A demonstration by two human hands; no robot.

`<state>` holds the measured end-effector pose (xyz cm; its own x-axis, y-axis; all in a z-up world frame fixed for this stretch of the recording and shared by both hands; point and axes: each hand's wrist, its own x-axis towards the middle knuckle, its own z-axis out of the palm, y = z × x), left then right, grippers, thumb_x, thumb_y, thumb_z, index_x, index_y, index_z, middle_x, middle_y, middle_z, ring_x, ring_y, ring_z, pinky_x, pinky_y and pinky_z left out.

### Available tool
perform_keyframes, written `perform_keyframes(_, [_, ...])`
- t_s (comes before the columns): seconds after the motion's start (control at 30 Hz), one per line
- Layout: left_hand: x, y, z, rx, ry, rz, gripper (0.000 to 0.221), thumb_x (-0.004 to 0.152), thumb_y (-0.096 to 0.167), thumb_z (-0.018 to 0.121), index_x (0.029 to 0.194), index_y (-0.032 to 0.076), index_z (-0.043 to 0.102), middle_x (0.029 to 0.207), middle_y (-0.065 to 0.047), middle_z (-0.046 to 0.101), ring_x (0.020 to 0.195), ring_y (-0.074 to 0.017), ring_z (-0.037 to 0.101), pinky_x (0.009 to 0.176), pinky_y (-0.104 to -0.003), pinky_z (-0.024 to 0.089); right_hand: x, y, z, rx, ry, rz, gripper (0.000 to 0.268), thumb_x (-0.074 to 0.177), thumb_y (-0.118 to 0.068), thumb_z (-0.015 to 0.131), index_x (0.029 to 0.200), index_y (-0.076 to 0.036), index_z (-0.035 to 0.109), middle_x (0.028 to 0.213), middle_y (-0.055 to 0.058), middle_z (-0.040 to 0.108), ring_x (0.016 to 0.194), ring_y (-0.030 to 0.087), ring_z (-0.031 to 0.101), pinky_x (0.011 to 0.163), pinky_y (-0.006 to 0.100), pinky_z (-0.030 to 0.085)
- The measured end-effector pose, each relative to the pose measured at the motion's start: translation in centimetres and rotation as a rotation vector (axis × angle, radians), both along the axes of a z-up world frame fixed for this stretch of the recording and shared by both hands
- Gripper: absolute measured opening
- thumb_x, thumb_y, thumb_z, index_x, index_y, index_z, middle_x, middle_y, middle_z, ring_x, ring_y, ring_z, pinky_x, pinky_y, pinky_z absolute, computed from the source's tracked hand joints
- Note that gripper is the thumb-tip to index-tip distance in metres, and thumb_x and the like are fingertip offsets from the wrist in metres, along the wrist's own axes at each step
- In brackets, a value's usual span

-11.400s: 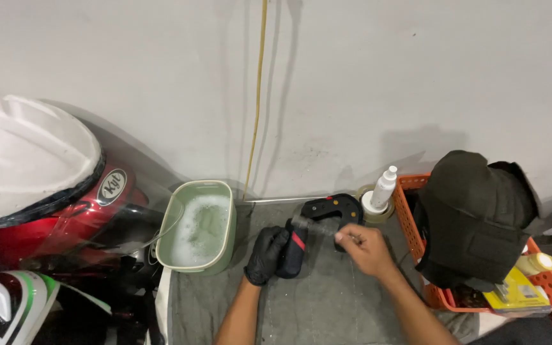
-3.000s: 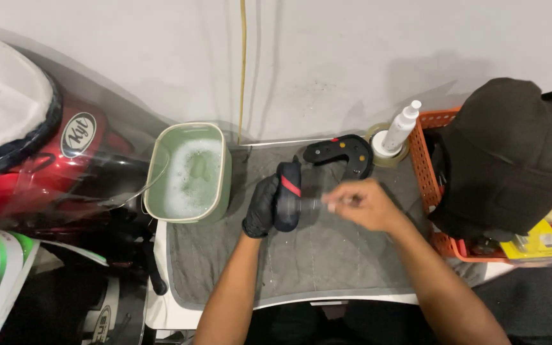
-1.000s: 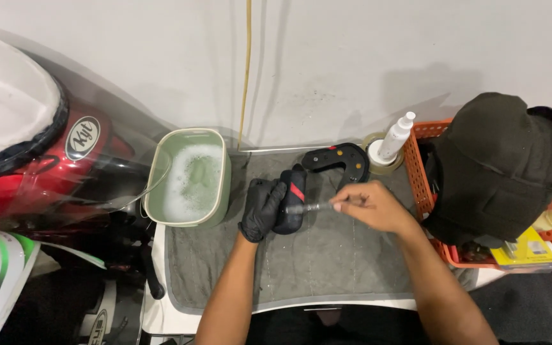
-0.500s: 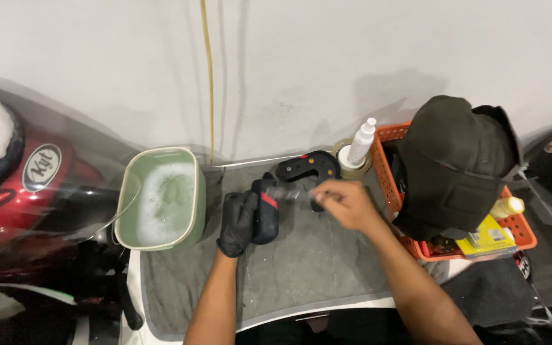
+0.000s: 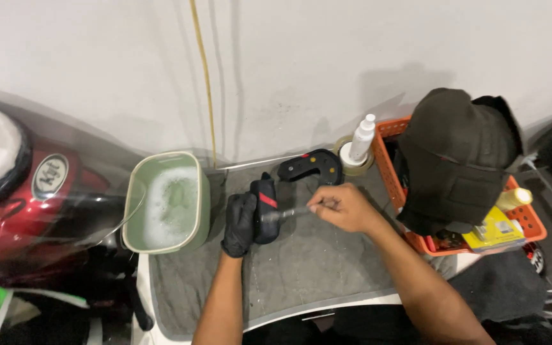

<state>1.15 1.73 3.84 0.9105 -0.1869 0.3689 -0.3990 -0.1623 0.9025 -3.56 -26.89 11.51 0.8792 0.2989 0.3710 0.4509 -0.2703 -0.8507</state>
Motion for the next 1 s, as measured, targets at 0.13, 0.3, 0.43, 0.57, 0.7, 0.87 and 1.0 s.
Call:
perform_keyframes(0.13, [-0.8, -0.6, 1.9, -0.015, -0.011, -0.010, 0.053, 0.103, 0.036, 0.044, 0.062, 0.009, 0.060, 0.052, -0.014, 0.057, 0.053, -0.0244, 0.058, 0.063, -0.033, 0.048, 0.8, -0.2, -2.1, 0.038, -0.067, -0.168, 0.009, 0.085, -0.012, 0.073, 0.092, -0.013, 0.079, 0.049, 0.006, 0.063, 0.045, 0.013, 0.056, 0.045, 0.028, 0.045])
perform_keyframes(0.3, [-0.4, -0.4, 1.7, -0.026, -0.001, 0.024, 0.052, 0.103, 0.033, 0.045, 0.061, 0.008, 0.062, 0.055, -0.016, 0.058, 0.057, -0.0264, 0.058, 0.061, -0.035, 0.048, 0.5, 0.2, -0.8, 0.023, -0.039, -0.084, 0.007, 0.083, -0.007, 0.072, 0.085, -0.010, 0.079, 0.042, 0.006, 0.057, 0.044, 0.010, 0.049, 0.045, 0.026, 0.043])
perform_keyframes(0.43, [-0.1, -0.1, -0.1, -0.067, 0.048, 0.058, 0.051, 0.103, 0.035, 0.047, 0.064, 0.006, 0.063, 0.060, -0.016, 0.059, 0.064, -0.0243, 0.055, 0.071, -0.031, 0.048, 0.1, 0.6, -0.7, -0.043, -0.040, -0.039, 0.008, 0.083, -0.009, 0.071, 0.083, -0.011, 0.079, 0.042, 0.007, 0.055, 0.042, 0.014, 0.052, 0.044, 0.027, 0.045])
perform_keyframes(0.57, [-0.2, -0.3, -0.9, 0.002, 0.023, 0.046, 0.048, 0.101, 0.038, 0.049, 0.066, 0.008, 0.063, 0.065, -0.017, 0.057, 0.073, -0.0265, 0.054, 0.077, -0.034, 0.046, 0.5, 0.3, -2.5, -0.089, -0.172, -0.225, 0.009, 0.085, -0.017, 0.075, 0.091, -0.018, 0.081, 0.050, 0.009, 0.061, 0.046, 0.025, 0.061, 0.049, 0.032, 0.049])
perform_keyframes(0.7, [-0.2, -0.8, -1.0, 0.018, -0.036, -0.018, 0.049, 0.104, 0.035, 0.046, 0.065, 0.008, 0.059, 0.062, -0.019, 0.059, 0.067, -0.0294, 0.058, 0.083, -0.037, 0.045, 0.6, 0.2, -2.4, -0.023, -0.145, -0.206, 0.009, 0.089, -0.014, 0.071, 0.089, -0.015, 0.080, 0.052, 0.008, 0.064, 0.047, 0.020, 0.061, 0.049, 0.031, 0.049])
perform_keyframes(0.87, [-0.1, -1.0, -0.4, 0.053, -0.065, -0.065, 0.048, 0.103, 0.036, 0.045, 0.063, 0.014, 0.059, 0.060, -0.011, 0.063, 0.065, -0.0273, 0.063, 0.083, -0.032, 0.046, 0.5, 0.5, -1.4, -0.092, -0.112, 0.077, 0.007, 0.077, -0.016, 0.076, 0.072, -0.011, 0.075, 0.048, 0.012, 0.057, 0.045, 0.028, 0.059, 0.046, 0.039, 0.048])
perform_keyframes(1.0, [-0.4, -1.0, 0.1, 0.090, -0.107, -0.035, 0.048, 0.105, 0.035, 0.045, 0.064, 0.014, 0.056, 0.059, -0.011, 0.062, 0.065, -0.0274, 0.065, 0.083, -0.033, 0.046, 0.5, 0.7, -1.2, -0.032, -0.011, 0.110, 0.004, 0.075, -0.009, 0.073, 0.071, -0.007, 0.075, 0.044, 0.010, 0.049, 0.043, 0.017, 0.053, 0.044, 0.033, 0.045])
